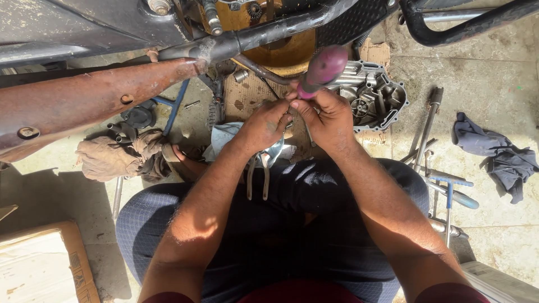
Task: Repairing and cleaning a motorcycle carburetor while it is removed from the engine.
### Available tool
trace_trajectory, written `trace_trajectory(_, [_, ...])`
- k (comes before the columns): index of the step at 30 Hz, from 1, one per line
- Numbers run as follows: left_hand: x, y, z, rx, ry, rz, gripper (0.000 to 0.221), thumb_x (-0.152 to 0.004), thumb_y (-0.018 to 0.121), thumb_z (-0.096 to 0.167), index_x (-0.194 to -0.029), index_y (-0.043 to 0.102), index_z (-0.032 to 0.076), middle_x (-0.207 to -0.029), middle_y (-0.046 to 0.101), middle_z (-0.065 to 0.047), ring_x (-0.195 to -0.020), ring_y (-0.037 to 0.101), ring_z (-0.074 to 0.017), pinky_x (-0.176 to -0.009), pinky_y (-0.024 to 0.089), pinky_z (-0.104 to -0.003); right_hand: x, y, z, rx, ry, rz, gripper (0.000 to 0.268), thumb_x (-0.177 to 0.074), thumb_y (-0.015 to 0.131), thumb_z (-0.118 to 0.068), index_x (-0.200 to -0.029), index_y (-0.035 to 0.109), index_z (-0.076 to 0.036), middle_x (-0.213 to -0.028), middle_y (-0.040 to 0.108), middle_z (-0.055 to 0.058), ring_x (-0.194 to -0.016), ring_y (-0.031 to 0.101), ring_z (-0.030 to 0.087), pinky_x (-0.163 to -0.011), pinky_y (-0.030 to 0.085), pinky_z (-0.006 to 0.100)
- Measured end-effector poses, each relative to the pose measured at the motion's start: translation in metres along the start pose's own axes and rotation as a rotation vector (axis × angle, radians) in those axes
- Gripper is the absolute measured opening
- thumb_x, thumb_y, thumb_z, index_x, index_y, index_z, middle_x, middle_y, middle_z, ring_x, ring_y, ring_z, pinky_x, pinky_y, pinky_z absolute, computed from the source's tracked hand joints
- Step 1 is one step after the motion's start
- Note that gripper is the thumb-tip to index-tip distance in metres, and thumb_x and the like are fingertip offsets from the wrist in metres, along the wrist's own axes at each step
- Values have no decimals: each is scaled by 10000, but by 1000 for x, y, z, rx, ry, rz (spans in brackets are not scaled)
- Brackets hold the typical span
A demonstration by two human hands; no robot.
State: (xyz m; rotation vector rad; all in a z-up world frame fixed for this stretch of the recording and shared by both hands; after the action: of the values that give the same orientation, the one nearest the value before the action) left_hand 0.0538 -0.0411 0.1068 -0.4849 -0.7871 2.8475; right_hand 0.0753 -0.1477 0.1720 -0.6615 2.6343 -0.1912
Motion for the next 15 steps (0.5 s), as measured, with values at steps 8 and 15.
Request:
trace_trajectory(8, [-4, -22, 10, -58, -49, 103, 297, -893, 810, 201, -1102, 644, 71, -970, 758, -112, -906, 762, -271, -774, 621, -406, -1, 3, -4, 63, -53, -55, 273, -1008, 740, -39, -1259, 634, -38, -1186, 707, 85, -1164, 699, 178, -1038, 615, 319])
trace_trajectory(15, [-3, -7, -4, 90, 9, 26, 190, -997, 683, 129, -1182, 658, 97, -1058, 788, -64, -1000, 784, -212, -884, 652, -357, -5, -1, -18, 53, -77, -7, 278, -1038, 703, -46, -1302, 618, -59, -1237, 705, 94, -1188, 699, 196, -1042, 614, 326])
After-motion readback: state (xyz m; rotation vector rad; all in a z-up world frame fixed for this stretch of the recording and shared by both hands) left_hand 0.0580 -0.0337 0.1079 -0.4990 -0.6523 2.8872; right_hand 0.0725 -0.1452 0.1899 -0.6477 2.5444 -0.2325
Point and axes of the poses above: each hand's wrist, its own x-axis away from the middle knuckle, its own y-axis out of the palm, z = x × y, the point moved 10 cm from there along -x, towards the middle knuckle
